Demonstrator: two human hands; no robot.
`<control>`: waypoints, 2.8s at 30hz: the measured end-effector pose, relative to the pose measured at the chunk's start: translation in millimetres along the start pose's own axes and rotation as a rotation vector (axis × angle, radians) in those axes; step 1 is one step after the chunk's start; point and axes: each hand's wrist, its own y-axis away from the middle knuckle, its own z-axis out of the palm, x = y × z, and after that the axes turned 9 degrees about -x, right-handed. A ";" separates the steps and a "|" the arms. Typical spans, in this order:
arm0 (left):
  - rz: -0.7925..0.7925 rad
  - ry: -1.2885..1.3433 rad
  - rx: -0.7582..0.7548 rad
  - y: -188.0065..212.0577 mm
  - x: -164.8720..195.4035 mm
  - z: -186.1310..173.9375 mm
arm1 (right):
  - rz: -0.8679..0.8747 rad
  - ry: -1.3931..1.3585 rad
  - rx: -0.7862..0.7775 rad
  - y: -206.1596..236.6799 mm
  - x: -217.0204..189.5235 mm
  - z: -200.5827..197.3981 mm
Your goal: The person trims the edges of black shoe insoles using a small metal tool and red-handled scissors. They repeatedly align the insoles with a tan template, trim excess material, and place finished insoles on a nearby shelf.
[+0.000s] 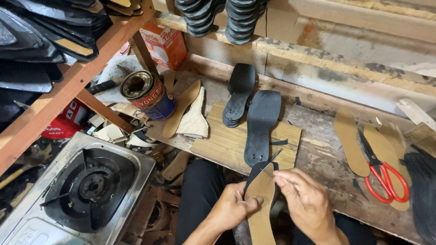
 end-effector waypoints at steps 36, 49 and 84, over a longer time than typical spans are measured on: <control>0.097 0.104 0.164 2.5 7.4 -14.6 | 0.064 -0.113 -0.169 49.6 16.7 17.9; 0.168 0.012 0.023 -0.7 -1.7 -0.1 | -0.066 -0.223 -0.156 31.3 0.4 18.9; 0.116 0.039 0.238 5.3 11.9 -8.4 | 0.269 -0.257 -0.133 68.1 42.6 24.8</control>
